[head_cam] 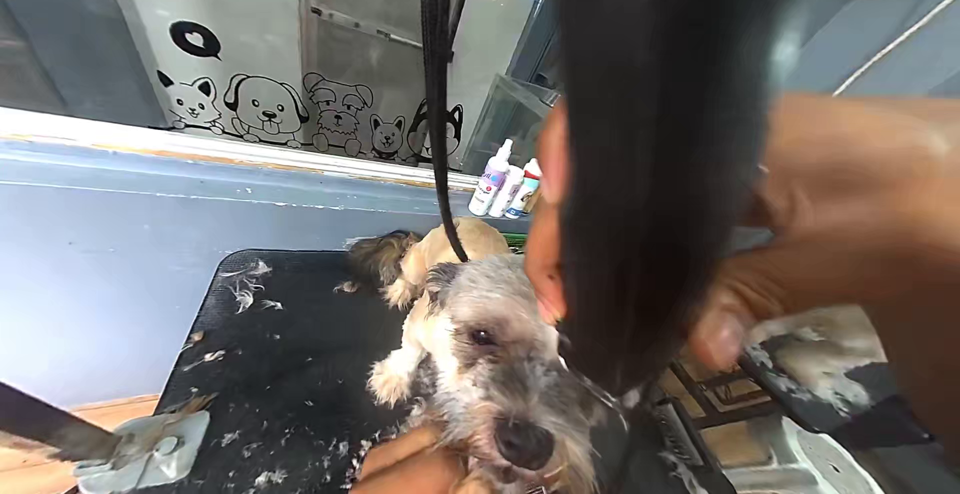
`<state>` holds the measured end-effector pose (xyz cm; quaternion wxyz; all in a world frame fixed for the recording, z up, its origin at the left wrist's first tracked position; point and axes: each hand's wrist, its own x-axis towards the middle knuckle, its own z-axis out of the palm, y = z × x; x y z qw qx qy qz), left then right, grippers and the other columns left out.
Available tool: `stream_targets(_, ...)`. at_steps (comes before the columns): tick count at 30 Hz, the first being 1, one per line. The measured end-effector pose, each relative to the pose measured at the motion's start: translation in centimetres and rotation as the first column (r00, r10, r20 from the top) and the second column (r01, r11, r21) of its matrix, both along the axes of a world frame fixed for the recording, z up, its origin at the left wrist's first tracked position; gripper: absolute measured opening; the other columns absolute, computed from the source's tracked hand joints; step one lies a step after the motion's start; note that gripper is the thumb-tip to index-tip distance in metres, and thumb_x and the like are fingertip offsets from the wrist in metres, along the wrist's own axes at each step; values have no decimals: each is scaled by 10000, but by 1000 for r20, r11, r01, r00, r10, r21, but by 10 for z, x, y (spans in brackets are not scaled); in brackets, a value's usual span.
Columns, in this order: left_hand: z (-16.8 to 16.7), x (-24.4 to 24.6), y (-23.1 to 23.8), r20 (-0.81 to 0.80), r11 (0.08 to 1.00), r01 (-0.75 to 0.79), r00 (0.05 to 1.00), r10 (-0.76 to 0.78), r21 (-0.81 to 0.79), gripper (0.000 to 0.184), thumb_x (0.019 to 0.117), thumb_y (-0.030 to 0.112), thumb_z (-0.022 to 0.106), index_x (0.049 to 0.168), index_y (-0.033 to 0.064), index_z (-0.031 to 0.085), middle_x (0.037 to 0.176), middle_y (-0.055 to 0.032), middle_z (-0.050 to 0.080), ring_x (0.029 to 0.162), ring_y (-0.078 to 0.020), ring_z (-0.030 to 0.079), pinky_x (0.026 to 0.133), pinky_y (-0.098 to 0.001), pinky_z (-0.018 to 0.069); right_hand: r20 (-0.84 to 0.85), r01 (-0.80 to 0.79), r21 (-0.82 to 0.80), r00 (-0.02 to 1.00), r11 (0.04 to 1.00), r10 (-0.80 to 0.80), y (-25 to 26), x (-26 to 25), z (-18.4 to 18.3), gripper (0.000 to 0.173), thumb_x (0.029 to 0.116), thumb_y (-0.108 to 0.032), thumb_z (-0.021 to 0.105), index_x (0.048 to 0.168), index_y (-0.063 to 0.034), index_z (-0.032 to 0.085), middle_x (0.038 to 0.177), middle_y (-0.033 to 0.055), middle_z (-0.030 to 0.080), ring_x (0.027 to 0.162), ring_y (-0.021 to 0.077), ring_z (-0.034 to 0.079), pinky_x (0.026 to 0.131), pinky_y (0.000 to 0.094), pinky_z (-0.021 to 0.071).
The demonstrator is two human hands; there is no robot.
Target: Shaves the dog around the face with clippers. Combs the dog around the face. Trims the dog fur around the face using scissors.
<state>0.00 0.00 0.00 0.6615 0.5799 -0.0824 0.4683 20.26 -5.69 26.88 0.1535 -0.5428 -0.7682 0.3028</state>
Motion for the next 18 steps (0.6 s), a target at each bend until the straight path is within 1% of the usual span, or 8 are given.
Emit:
stream_targets(3,2,-1,4,3,1000,-13,1000,13,12,293,1043,258,582,814,88,649,811,40,641,833,14,609,764,-165,499,-252,146,51,959,988,-128,-36,12,-19,645,795,-230,867,1283,-133,457,1099,85,712,996,257,731,812,375,662)
stream_targets(5,5,-1,4,-8,999,-34,999,35,28,294,1042,262,585,808,96,645,798,50,631,818,24,601,752,-153,491,-409,203,203,906,958,-106,-43,13,-27,570,799,-122,857,1255,-130,516,1110,120,730,987,312,739,834,406,660)
stream_targets(7,6,-1,3,-15,998,-47,999,48,52,289,1044,263,579,813,103,645,795,55,629,817,31,597,752,-146,487,-417,269,408,905,872,-84,-39,15,-27,582,804,-156,860,1258,-133,497,1086,107,736,971,309,738,869,429,648)
stream_targets(9,7,-2,3,-25,997,-51,998,53,62,293,1047,270,570,812,109,637,792,57,622,818,29,596,758,-149,487,-432,328,525,898,786,-86,-35,20,-33,664,791,-233,883,1274,-111,444,1083,123,719,977,329,729,878,479,639)
stream_targets(11,7,-1,2,-23,998,-45,999,46,44,283,1047,272,571,825,120,657,804,73,631,830,37,599,769,-149,489,-460,357,546,884,758,-85,-36,19,-44,706,790,-239,884,1301,-94,418,1101,123,705,998,313,718,892,465,631)
stream_targets(14,8,-1,-1,-15,997,-79,997,79,-12,233,1043,279,588,871,165,697,831,136,639,836,81,589,796,-117,472,-504,368,518,860,772,-72,-51,14,-58,620,809,-254,868,1258,-101,470,1074,125,708,989,306,717,872,430,630)
stream_targets(15,8,-1,-2,-15,996,-82,997,81,-28,214,1041,275,591,893,178,712,855,150,652,848,87,594,805,-114,475,-522,384,515,850,766,-75,-58,13,-63,600,808,-250,871,1248,-108,489,1067,125,716,988,318,723,875,442,635)
stream_targets(18,14,-3,1,-30,999,-42,999,41,-24,213,1042,259,580,893,179,710,889,140,677,890,59,616,836,-154,497,-557,466,499,818,731,-142,-82,6,-88,623,821,-262,865,1294,-157,473,1089,86,719,1020,309,723,893,441,635)
